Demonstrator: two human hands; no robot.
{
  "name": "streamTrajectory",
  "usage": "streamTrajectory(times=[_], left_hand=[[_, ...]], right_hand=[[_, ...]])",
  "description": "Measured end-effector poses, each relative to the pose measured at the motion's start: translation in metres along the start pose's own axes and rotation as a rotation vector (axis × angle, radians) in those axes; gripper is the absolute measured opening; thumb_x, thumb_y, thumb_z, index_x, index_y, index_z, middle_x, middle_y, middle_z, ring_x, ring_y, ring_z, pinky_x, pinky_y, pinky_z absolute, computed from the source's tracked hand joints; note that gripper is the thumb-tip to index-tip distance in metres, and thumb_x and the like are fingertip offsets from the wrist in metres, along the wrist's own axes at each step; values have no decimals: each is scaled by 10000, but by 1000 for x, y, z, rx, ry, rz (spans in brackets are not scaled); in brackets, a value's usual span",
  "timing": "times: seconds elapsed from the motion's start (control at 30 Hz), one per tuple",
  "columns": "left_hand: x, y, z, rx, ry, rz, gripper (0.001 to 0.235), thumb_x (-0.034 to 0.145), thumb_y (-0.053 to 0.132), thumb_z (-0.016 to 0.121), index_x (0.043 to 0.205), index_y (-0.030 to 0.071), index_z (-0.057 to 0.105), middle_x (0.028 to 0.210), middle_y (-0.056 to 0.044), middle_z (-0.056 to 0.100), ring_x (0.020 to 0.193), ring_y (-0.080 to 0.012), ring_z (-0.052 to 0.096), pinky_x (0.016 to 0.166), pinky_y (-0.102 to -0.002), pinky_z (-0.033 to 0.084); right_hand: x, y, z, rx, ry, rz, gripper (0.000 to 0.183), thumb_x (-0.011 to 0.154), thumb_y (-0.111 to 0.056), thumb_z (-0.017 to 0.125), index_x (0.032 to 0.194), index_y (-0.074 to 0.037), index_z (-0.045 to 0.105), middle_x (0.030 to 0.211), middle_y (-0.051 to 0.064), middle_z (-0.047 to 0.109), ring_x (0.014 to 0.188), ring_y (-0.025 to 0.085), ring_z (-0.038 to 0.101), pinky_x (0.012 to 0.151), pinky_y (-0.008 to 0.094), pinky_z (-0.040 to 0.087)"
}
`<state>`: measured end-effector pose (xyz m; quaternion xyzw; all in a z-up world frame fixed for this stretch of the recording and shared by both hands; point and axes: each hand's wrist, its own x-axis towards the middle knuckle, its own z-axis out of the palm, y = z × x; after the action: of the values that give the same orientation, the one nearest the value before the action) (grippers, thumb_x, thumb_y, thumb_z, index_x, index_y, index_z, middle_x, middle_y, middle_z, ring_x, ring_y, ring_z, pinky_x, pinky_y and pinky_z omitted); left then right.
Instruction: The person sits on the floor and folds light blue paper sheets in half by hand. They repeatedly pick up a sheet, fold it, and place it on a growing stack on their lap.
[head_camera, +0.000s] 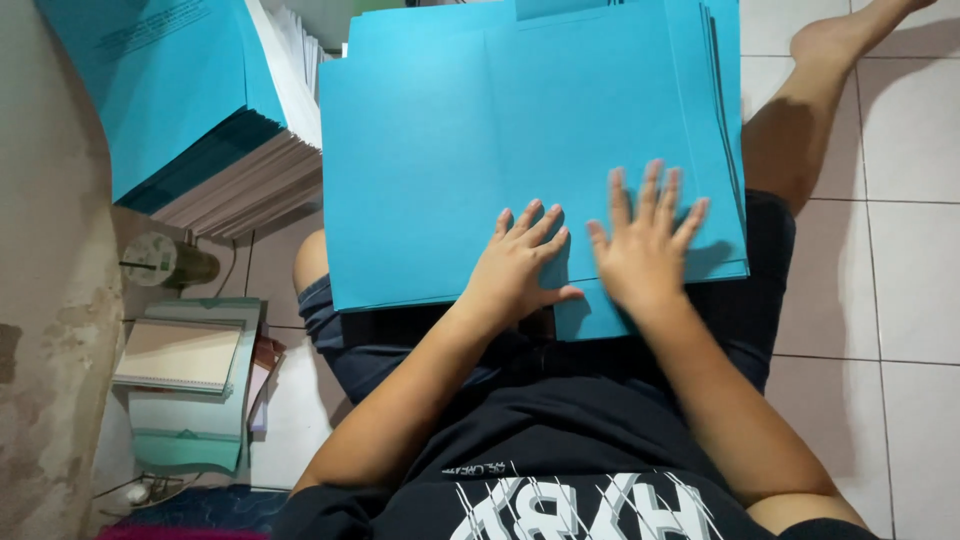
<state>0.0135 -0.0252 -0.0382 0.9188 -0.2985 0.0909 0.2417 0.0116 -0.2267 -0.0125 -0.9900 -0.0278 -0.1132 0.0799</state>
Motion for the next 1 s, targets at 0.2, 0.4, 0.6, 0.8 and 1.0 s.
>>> streamTrajectory(times=[0.2,0.4,0.6,0.8,1.0], left_hand=[[-6,16,-1,231,-38,15,794,810,636,733,1385,95,641,1506,-164,546,1424,-395,480,1106,-693,384],[-6,23,-13,290,-19,64,564,994,495,609,1349,59,647,1427,-194,559,1375,-421,517,1035,-685,452],[-2,30,-17,405,-36,144,541,953,404,659,1334,21,644,1374,-222,571,1319,-442,572,984,-652,510],[1,32,-1,569,-118,263,468,965,207,590,1369,-29,606,1316,-318,592,1244,-521,618,876,-623,578],[13,15,30,521,147,324,398,785,130,642,1175,65,689,1010,-237,742,880,-415,762,653,-537,615]], right_hand=[[3,5,7,96,-68,-77,715,1062,-515,416,1660,-147,279,1692,328,153,1564,517,98,1137,803,-25],[-1,28,-22,277,-289,-298,734,1013,-562,499,1583,-113,387,1738,184,135,1592,423,63,1246,636,51],[-10,40,-36,359,-332,-353,727,844,-389,759,1507,-203,527,1641,33,437,1524,298,366,1258,530,236],[-7,38,-39,279,-287,-410,693,854,-410,746,1492,-218,555,1591,50,499,1465,292,452,1229,504,307],[-6,54,-18,115,-208,-421,572,882,-207,658,1444,-270,572,1520,-41,563,1388,191,546,1176,424,427]])
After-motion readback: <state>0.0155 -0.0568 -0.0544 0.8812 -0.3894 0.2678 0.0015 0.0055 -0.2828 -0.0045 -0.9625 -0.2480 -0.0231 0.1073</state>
